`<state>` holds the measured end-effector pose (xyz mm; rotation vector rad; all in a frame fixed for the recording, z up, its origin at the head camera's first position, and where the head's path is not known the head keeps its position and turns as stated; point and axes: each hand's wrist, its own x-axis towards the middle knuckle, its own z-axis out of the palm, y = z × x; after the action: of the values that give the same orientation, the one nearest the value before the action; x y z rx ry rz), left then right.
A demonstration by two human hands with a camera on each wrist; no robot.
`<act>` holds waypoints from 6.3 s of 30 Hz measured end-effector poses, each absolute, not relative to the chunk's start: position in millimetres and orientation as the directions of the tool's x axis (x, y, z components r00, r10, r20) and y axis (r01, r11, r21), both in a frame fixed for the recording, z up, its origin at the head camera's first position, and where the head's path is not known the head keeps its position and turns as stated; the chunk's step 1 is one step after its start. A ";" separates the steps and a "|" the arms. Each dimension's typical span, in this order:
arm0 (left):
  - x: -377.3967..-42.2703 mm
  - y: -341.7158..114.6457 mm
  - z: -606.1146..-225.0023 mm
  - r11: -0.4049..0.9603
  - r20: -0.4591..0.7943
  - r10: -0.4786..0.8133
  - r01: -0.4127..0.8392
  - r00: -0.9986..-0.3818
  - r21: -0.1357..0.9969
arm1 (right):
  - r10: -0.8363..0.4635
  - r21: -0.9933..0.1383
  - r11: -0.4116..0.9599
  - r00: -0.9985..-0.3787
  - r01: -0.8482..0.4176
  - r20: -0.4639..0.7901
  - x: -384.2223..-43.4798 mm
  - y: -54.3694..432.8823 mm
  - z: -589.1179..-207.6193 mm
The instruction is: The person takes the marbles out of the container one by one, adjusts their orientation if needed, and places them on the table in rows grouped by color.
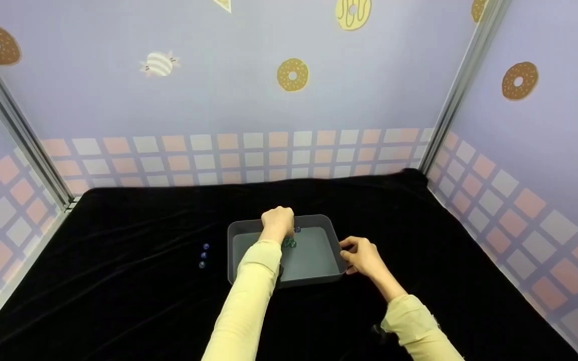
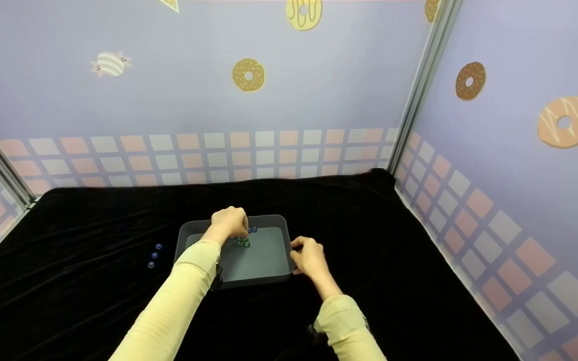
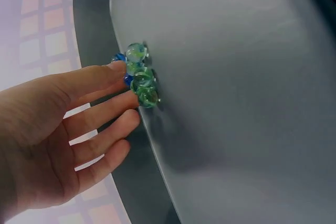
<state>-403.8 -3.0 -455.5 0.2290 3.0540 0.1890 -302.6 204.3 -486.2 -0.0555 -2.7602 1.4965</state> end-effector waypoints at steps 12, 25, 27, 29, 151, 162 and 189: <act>-405.0 -1.1 -460.2 0.982 -0.075 0.150 0.140 -0.986 0.126 | 0.026 -0.828 0.561 -1.000 0.021 -0.007 -302.3 204.9 -484.8; -401.3 -5.9 -459.2 0.976 -0.072 0.199 0.191 -0.977 0.102 | 0.025 -0.828 0.560 -1.000 0.024 -0.011 -301.9 205.6 -486.5; -399.8 -9.0 -457.2 0.972 -0.062 0.212 0.204 -0.975 0.115 | 0.027 -0.831 0.556 -1.000 0.023 -0.010 -301.9 205.4 -486.9; -398.4 -12.5 -455.3 0.966 -0.040 0.225 0.218 -0.973 0.137 | 0.029 -0.832 0.555 -1.000 0.025 -0.010 -302.0 205.2 -487.0; -285.8 -239.4 -499.1 0.699 0.175 0.167 0.242 -0.970 0.673 | 0.006 -0.846 0.532 -0.999 0.044 -0.048 -301.6 207.8 -487.5; -285.5 -239.3 -499.3 0.743 0.124 0.119 0.171 -0.985 0.648 | 0.012 -0.845 0.533 -0.999 0.037 -0.036 -302.3 207.5 -488.3; -272.9 -245.4 -485.2 0.855 0.040 0.057 0.069 -0.998 0.513 | 0.001 -0.856 0.517 -1.000 0.017 -0.019 -301.7 206.9 -486.3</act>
<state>-272.9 -245.4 -485.2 0.1030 3.0481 0.8446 -301.7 206.9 -486.3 -0.0168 -2.7494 1.5524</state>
